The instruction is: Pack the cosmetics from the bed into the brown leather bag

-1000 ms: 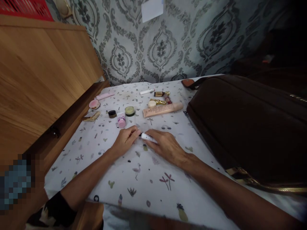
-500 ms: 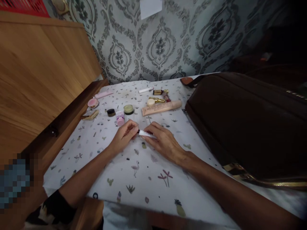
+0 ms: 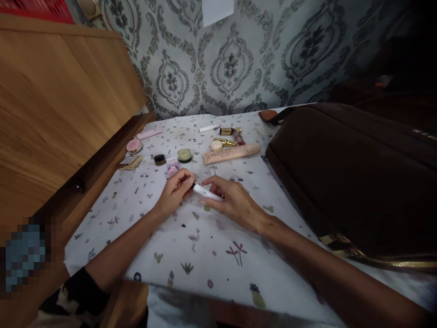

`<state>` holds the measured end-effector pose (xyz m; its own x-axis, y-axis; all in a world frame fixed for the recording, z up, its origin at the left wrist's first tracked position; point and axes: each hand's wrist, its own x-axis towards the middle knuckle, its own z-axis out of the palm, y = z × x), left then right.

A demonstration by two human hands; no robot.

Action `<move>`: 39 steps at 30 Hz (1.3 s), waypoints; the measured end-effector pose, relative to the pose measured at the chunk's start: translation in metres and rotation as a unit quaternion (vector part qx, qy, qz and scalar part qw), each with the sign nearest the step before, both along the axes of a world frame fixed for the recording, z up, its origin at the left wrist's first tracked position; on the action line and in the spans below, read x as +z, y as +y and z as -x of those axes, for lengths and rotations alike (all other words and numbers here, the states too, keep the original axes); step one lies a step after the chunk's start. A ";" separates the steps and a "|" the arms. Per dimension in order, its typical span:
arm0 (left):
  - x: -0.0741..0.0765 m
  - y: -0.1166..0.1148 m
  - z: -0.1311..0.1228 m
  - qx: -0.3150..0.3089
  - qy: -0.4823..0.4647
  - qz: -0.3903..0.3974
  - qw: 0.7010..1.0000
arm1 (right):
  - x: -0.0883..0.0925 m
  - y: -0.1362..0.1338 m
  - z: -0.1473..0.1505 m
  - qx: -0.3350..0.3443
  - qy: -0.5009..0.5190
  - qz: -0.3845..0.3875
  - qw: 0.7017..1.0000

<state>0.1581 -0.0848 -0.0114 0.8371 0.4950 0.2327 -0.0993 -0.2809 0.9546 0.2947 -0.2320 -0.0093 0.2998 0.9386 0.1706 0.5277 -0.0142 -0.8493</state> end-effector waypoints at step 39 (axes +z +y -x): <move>-0.005 0.008 0.001 0.111 -0.038 0.070 0.991 | -0.001 0.006 -0.004 0.029 0.300 0.034 0.953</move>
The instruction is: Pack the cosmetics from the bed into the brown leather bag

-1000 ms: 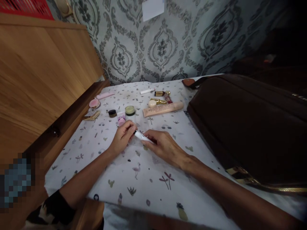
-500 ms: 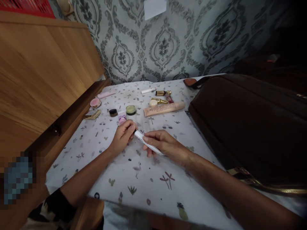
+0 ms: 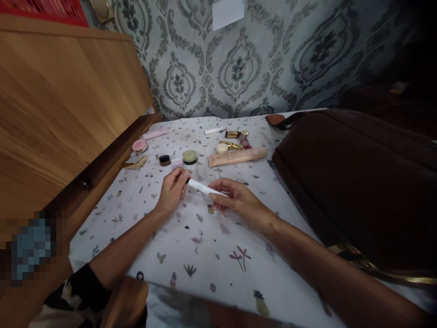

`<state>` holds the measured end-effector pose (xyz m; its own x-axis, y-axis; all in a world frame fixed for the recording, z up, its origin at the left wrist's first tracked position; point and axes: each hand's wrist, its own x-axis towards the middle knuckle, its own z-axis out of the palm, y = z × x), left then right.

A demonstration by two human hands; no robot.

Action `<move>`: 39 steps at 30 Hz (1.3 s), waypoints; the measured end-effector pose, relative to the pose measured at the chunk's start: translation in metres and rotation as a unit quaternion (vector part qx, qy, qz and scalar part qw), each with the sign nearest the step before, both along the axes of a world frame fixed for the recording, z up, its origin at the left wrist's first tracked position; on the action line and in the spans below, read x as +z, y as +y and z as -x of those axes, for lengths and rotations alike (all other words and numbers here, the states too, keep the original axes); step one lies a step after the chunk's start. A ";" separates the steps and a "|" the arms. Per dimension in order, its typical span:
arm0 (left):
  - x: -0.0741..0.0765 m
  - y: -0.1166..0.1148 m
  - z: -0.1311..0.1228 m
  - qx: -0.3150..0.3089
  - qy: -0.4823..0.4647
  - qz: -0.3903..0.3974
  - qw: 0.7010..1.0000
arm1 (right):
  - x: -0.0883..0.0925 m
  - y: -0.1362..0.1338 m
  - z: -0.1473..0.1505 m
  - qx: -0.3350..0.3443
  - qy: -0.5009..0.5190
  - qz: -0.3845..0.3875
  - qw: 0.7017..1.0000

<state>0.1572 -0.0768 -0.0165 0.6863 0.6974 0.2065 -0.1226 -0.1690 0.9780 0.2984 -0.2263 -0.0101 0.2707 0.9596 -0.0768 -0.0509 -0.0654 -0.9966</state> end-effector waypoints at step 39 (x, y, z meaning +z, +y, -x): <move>0.003 -0.019 -0.005 -0.193 0.013 0.135 0.972 | 0.000 0.000 0.010 0.050 0.013 0.029 0.998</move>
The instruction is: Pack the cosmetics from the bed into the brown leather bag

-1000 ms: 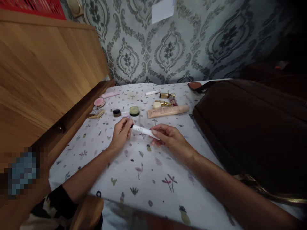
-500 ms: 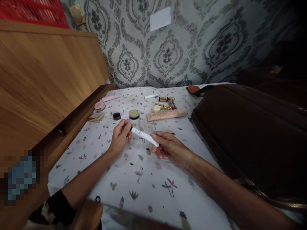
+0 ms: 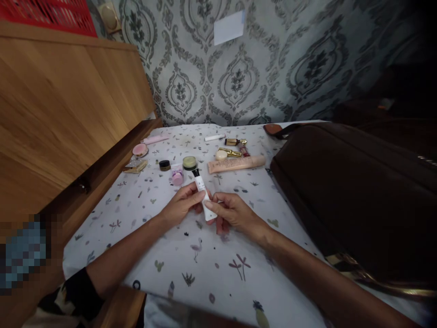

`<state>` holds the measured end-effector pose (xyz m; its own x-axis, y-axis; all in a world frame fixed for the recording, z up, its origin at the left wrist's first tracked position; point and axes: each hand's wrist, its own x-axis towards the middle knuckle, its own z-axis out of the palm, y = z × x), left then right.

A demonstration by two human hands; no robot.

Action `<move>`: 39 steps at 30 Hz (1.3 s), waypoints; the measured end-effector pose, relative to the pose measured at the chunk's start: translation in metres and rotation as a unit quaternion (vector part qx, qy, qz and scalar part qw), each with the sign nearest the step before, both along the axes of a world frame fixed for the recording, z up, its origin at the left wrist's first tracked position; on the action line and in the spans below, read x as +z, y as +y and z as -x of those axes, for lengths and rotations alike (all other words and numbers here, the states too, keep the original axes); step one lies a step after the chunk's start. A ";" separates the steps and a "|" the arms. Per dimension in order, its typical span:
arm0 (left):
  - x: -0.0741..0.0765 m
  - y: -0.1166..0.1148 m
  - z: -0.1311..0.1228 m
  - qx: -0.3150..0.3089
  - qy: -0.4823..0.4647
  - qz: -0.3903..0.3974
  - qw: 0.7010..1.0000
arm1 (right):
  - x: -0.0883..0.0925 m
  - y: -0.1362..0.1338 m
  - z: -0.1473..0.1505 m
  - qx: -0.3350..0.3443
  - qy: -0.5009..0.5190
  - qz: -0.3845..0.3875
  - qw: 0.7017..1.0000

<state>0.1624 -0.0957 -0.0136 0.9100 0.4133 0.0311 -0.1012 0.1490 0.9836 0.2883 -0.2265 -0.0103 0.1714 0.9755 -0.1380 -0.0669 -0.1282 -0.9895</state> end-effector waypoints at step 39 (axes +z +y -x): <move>0.000 0.015 0.008 -0.047 0.083 -0.063 0.993 | 0.026 -0.005 -0.018 -0.247 -0.021 -0.205 0.947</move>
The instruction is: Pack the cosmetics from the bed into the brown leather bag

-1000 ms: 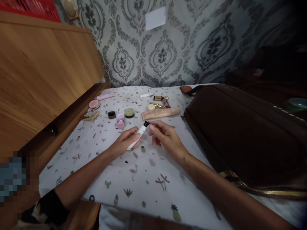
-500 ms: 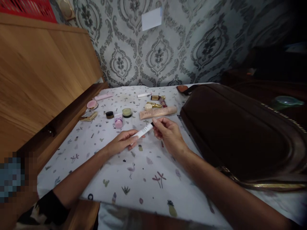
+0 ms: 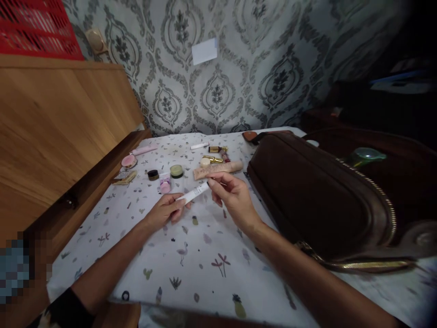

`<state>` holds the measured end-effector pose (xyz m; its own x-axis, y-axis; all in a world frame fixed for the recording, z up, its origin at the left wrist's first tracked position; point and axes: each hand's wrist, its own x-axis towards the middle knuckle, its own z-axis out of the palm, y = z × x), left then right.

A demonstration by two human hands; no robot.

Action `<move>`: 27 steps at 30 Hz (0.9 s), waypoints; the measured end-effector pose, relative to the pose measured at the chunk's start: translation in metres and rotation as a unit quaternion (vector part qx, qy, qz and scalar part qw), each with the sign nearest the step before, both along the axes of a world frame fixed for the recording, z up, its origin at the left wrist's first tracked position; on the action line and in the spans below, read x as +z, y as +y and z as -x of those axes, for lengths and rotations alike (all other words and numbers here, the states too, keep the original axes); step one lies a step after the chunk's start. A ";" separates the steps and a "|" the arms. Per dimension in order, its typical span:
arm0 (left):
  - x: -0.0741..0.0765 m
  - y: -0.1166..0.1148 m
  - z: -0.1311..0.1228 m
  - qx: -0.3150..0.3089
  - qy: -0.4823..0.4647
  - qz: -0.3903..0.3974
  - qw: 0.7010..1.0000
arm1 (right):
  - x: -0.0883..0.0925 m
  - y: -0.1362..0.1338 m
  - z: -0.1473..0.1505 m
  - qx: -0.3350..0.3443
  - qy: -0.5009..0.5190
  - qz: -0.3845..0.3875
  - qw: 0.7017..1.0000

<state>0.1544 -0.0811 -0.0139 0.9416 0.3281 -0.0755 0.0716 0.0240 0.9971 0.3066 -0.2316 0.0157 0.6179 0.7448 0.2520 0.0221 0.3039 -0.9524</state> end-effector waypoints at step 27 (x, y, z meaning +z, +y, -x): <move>0.128 -0.169 -0.116 -0.014 -0.211 -0.541 0.814 | 0.103 -0.253 -0.063 -0.459 -0.266 -0.030 0.847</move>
<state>0.2705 -0.2503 0.1143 0.8174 -0.0346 0.5750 -0.2970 -0.8806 0.3693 0.3694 -0.4844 0.1187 0.7171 -0.0111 0.6969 0.6965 -0.0258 -0.7171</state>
